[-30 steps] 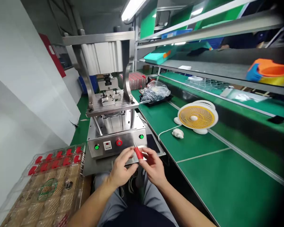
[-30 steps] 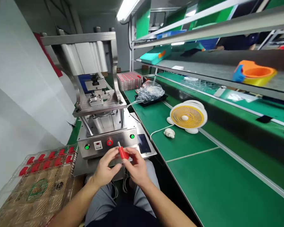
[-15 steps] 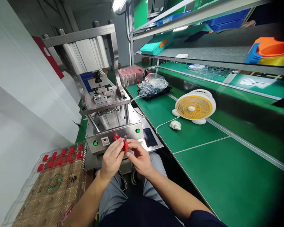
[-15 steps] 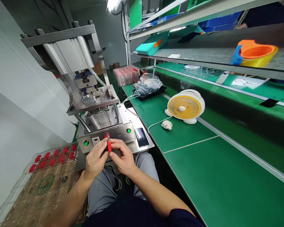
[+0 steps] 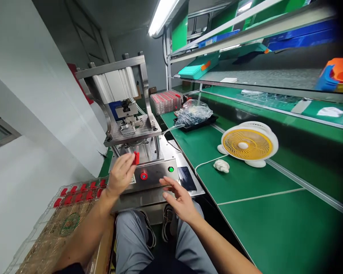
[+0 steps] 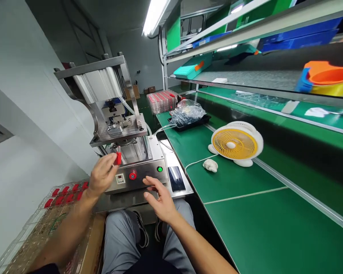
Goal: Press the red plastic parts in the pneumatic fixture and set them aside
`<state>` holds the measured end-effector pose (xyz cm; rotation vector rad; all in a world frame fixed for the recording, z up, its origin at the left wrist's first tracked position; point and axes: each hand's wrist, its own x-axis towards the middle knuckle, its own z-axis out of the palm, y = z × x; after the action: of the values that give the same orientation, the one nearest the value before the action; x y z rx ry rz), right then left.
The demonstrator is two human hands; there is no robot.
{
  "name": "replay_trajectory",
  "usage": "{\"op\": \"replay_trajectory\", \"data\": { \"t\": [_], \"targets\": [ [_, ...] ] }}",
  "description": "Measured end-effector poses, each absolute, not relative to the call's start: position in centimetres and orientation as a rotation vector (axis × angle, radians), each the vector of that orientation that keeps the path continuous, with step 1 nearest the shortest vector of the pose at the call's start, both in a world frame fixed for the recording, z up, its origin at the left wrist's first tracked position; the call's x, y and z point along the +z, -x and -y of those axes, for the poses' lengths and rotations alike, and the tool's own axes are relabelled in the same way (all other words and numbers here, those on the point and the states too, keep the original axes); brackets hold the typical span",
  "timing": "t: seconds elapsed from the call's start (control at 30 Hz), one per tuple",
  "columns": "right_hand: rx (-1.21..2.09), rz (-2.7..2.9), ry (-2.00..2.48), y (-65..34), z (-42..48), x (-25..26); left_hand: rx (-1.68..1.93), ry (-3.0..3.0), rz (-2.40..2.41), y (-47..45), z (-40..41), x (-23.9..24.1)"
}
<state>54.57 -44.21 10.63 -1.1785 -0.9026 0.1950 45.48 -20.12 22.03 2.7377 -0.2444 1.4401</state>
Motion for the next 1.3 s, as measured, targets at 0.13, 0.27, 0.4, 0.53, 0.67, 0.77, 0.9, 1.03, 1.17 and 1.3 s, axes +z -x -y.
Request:
{"op": "replay_trajectory", "data": {
  "t": [0.13, 0.27, 0.4, 0.53, 0.67, 0.77, 0.9, 1.03, 1.17, 1.3],
  "targets": [
    [0.24, 0.791, 1.203, -55.7, 46.0, 9.1, 1.329, -2.834, -0.092, -47.9, 15.2, 27.0],
    [0.274, 0.742, 1.196, -55.8, 47.2, 8.4, 1.065, -2.916, -0.292, -51.1, 11.9, 30.6],
    [0.312, 0.702, 1.194, -55.8, 47.5, 7.6, 0.881, -2.948, -0.339, -53.5, 11.0, 32.6],
    [0.323, 0.666, 1.187, -56.2, 47.5, 6.7, 0.82, -2.973, -0.286, -55.0, 11.4, 33.4],
    [0.331, 0.652, 1.191, -56.5, 47.5, 5.9, 0.876, -2.99, -0.349, -55.9, 11.9, 33.5],
    [0.335, 0.649, 1.19, -56.5, 47.3, 5.7, 0.861, -2.934, -0.449, -56.5, 12.0, 33.6],
    [0.351, 0.657, 1.187, -56.3, 47.0, 5.9, 0.777, -2.821, -0.579, -57.2, 12.0, 34.0],
    [0.368, 0.644, 1.19, -56.5, 46.3, 5.7, 1.029, -2.773, -0.469, -56.3, 12.4, 33.5],
    [0.327, 0.549, 1.271, -58.6, 45.0, 3.9, 1.61, -2.477, -0.337, -51.7, 13.5, 29.4],
    [0.185, 0.433, 1.468, -62.3, 43.5, 1.8, 1.763, -2.253, -0.596, -45.6, 14.0, 19.2]
  ]
}}
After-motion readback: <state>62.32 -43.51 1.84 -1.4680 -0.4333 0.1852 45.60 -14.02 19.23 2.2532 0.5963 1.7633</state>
